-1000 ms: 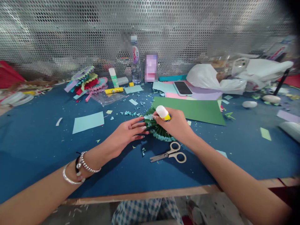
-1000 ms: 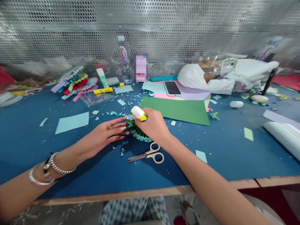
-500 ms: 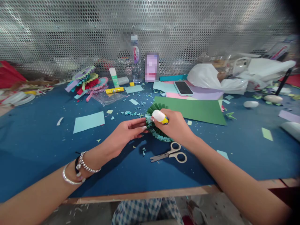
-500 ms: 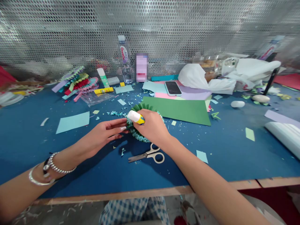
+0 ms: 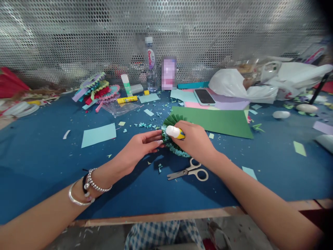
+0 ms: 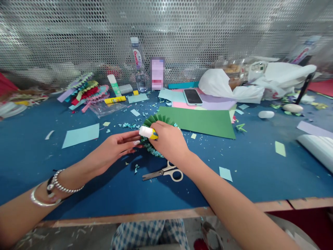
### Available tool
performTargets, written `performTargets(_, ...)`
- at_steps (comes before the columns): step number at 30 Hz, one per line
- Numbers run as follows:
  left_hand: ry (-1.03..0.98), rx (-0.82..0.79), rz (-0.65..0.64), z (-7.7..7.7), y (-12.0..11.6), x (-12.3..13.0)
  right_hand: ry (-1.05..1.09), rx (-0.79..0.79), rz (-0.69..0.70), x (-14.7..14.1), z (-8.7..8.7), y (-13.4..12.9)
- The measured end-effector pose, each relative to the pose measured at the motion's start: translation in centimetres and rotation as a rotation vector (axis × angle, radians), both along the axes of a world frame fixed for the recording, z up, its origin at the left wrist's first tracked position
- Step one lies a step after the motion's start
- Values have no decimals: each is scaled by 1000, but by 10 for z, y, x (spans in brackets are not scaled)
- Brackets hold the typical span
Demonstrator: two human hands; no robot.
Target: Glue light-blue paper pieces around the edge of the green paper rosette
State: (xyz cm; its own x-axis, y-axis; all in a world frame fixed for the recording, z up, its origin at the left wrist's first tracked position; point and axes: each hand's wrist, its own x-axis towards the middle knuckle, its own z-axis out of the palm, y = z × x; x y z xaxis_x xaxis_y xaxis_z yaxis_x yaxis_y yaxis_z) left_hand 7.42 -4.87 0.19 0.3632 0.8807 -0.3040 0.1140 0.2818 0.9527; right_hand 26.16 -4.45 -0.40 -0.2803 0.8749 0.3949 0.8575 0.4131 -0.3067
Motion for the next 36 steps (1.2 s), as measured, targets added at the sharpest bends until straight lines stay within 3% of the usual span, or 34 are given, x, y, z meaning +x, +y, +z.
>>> performTargets(8,8,-15,-9,1,0,0,49,-21,-93,-1,1,2)
performTargets(14,5,-14,4,4,0,1,210,-121,-50,3,6,1)
performTargets(17,-5,-11,10,4,-1,1,256,-81,-25,4,7,0)
performTargets(24,-22,3,9,3,-1,0,158,-30,56,1,9,-4)
performTargets(36,-31,25,11,4,-3,-2,261,-88,-5,-1,11,-5)
